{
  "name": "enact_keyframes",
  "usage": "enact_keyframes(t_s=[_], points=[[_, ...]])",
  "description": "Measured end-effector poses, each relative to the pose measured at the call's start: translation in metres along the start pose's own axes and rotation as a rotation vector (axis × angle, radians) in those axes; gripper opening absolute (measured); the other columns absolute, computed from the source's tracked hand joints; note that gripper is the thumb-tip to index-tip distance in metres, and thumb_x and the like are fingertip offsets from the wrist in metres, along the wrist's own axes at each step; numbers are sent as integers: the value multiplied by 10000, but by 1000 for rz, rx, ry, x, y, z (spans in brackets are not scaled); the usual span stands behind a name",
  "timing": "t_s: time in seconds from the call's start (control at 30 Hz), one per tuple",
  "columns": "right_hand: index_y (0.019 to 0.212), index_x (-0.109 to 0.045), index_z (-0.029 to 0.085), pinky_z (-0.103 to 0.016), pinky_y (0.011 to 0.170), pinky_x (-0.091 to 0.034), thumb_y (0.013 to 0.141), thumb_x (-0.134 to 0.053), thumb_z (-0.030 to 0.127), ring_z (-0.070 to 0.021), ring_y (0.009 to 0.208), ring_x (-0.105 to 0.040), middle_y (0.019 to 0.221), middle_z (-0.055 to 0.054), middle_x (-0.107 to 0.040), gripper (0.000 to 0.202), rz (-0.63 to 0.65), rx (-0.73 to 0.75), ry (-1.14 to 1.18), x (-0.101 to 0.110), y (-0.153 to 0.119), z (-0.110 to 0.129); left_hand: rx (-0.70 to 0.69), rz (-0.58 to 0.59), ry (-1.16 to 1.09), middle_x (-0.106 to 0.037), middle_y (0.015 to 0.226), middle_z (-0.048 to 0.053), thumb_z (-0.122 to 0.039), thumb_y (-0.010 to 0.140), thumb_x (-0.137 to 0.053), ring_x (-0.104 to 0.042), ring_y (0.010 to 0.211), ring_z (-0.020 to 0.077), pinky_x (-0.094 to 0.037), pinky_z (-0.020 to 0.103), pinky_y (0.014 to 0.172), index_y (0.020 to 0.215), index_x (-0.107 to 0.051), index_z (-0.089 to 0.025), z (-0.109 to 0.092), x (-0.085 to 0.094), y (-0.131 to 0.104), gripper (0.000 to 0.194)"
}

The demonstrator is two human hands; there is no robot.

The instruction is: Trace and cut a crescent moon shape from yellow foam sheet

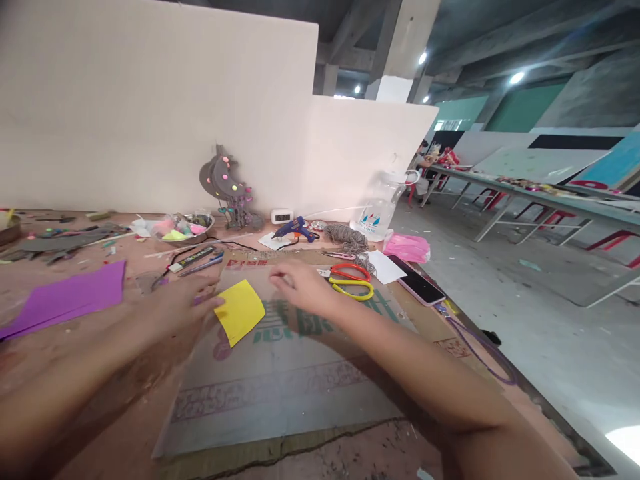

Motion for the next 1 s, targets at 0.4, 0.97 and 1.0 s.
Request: enact_keyframes(t_s=[0.4, 0.97, 1.0], points=[[1039, -620, 159, -322, 795, -467, 888, -513, 359, -179, 867, -623, 963, -76, -690, 273, -111, -348, 319, -8, -25, -34, -73, 96, 32, -700, 901, 70, -310, 695, -658, -637, 874, 283, -408, 320, 697, 921, -666, -218, -59, -4, 38, 244], [775, -556, 165, -266, 580, -440, 855, -490, 593, -125, 589, -504, 676, -1, -545, 440, -160, -357, 647, 16, -22, -40, -201, 32, -580, -647, 661, 18, -605, 817, -510, -574, 594, 168, -393, 262, 554, 675, -639, -187, -77, -19, 52, 459], [783, -564, 162, -276, 612, -457, 889, -439, 569, -135, 615, -528, 698, -15, -566, 439, -118, -336, 584, 23, -22, -42, -191, 14, -593, -652, 664, 17, -590, 819, -512, -577, 599, 168, -390, 263, 555, 681, -643, -187, -77, -18, 51, 446]])
Point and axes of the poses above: each hand's wrist, its own y-axis towards the middle knuckle, its own x-axis out of the back of the hand, z = x × y, the point moved 1 cm from there along y, towards the middle knuckle
